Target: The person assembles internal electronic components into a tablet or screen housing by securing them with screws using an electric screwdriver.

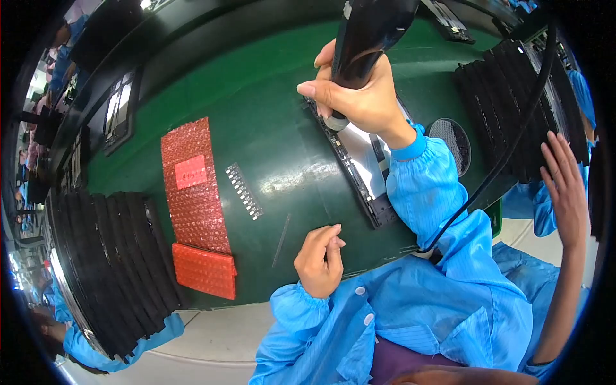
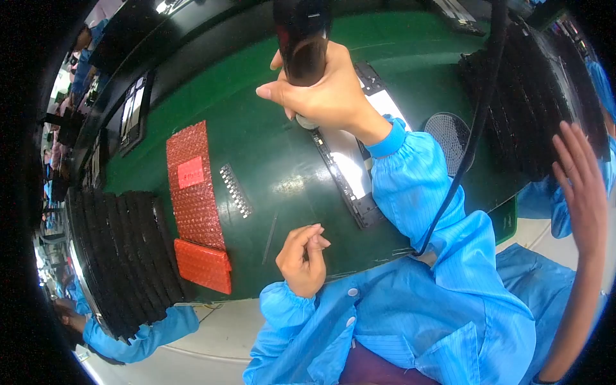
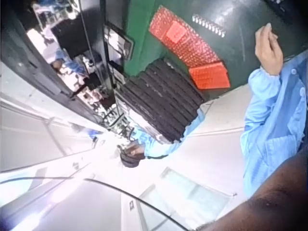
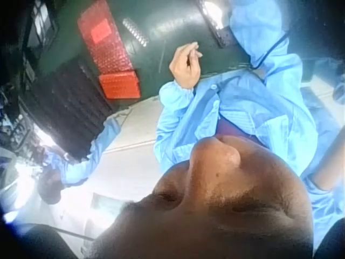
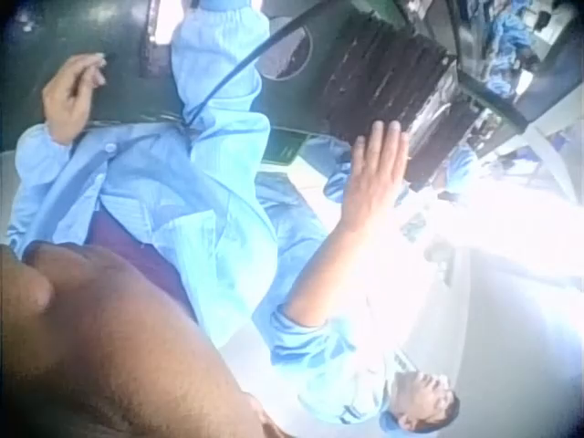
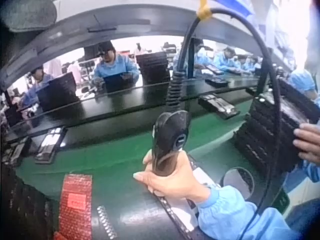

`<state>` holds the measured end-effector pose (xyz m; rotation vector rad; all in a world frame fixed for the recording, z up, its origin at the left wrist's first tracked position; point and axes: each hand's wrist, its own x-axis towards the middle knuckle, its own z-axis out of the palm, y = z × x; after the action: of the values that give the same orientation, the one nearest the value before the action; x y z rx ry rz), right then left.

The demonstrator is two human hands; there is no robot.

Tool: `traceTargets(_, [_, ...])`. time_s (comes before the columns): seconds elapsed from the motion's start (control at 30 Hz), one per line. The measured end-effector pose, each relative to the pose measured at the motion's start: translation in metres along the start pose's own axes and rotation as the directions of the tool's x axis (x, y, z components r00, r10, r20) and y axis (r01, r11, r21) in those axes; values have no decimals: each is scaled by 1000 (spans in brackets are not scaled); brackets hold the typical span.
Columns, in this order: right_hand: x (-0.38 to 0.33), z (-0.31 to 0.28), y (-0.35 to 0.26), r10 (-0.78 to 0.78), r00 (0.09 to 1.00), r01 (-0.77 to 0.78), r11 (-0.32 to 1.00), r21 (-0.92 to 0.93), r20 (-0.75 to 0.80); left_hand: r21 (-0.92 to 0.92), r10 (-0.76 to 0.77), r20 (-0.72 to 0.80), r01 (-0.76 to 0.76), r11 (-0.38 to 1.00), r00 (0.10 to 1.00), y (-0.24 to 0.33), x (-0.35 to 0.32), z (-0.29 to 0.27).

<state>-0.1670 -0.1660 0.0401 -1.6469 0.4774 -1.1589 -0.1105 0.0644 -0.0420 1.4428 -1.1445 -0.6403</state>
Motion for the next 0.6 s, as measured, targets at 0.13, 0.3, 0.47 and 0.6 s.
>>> traceTargets(0.13, [1, 1, -2, 14, 1000, -14, 1000, 6, -1, 13, 29, 22, -29, 1000, 999, 2, 1, -1])
traceTargets(0.3, [-4, 7, -2, 23, 999, -24, 999, 26, 24, -17, 3, 31, -3, 1000, 1000, 6, 3, -2])
traceTargets(0.47, [-4, 7, -5, 4, 1000, -4, 1000, -16, -9, 25, 81, 101, -84, 996, 992, 16, 8, 3])
traceTargets(0.6, [-6, 9, -7, 28, 1000, -28, 1000, 8, -3, 86, 403, 213, -428, 900, 890, 21, 17, 19])
